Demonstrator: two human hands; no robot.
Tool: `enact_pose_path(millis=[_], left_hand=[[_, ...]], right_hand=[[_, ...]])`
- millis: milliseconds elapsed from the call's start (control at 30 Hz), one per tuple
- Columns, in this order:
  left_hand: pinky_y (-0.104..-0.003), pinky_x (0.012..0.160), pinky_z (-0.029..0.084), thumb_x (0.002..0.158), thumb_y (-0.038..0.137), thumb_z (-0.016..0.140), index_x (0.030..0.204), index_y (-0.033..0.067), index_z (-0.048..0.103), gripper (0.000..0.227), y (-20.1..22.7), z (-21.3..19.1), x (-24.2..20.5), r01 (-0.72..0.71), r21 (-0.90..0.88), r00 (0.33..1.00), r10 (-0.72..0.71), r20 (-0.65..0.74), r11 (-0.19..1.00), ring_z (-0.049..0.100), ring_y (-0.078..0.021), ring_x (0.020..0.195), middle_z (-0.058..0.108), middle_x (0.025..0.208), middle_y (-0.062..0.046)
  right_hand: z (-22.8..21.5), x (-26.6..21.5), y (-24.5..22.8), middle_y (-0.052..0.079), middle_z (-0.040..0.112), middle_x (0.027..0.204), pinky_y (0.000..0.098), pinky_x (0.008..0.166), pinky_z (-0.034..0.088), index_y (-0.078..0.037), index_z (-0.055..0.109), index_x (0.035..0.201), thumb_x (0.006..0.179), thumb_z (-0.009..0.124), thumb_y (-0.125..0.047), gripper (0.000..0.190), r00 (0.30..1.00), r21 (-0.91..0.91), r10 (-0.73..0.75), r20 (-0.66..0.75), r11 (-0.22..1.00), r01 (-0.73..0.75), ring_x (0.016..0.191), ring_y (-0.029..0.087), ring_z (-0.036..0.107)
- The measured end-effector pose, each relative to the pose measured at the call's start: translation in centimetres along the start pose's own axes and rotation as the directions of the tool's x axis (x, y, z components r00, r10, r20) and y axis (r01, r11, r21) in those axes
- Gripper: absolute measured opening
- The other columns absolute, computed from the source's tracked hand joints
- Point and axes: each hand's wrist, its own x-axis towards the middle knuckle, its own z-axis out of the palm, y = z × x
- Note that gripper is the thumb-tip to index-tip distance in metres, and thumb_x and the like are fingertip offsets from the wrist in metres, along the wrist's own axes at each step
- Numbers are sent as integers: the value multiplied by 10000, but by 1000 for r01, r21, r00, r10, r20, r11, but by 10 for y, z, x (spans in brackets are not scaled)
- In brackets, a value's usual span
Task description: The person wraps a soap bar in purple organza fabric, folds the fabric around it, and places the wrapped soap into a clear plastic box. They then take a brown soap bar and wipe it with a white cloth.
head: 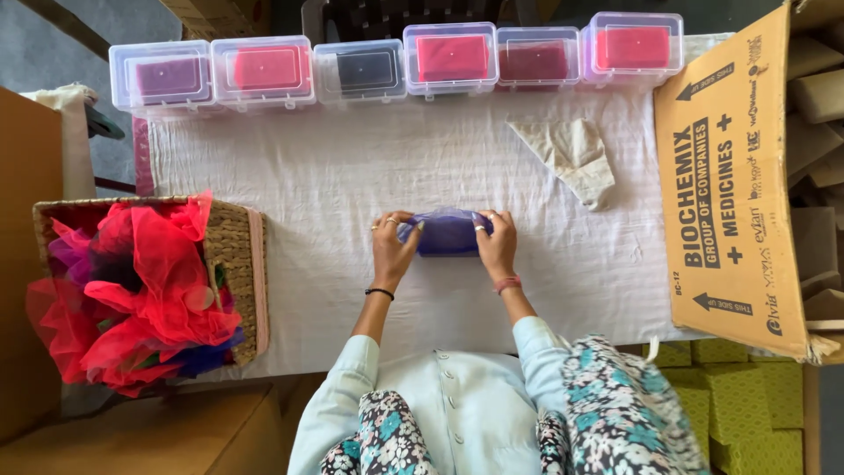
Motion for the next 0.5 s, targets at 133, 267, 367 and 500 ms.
enact_pose_path(millis=[133, 267, 367, 500], left_hand=[[-480, 1051, 422, 869, 142, 694, 970, 59, 696, 131, 7, -24, -16, -155, -178, 979, 175, 103, 972, 657, -277, 1006, 728, 1020, -71], [-476, 1098, 424, 864, 238, 680, 986, 91, 689, 191, 13, -42, -45, -99, -200, 886, 178, 428, 975, 676, -237, 950, 705, 904, -54], [-508, 1103, 396, 871, 298, 712, 1023, 85, 703, 262, 16, -40, -68, -175, 25, 841, 136, 523, 984, 673, -254, 889, 687, 794, -63], [-513, 1013, 407, 935, 305, 708, 1078, 61, 723, 284, 1, -15, -95, -345, 263, 868, 200, 454, 901, 644, -311, 945, 677, 873, -97]], right_hand=[[-29, -17, 9, 111, 700, 1084, 379, 949, 522, -54, 732, 975, 900, 676, -69, 95, 966, 224, -258, -21, 940, 256, 1062, 286, 670], [-78, -40, 0, 72, 747, 1085, 415, 1053, 446, -87, 747, 928, 843, 678, -98, 110, 817, 225, -505, 278, 861, 456, 1135, 287, 657], [-97, -49, -12, 58, 763, 972, 461, 1061, 390, -97, 763, 861, 811, 792, -235, 149, 717, 77, -434, 546, 877, 474, 1047, 268, 667], [-79, -60, 19, -45, 807, 984, 379, 1055, 457, -137, 751, 820, 940, 729, -291, 196, 850, -203, -156, 504, 935, 292, 945, 209, 689]])
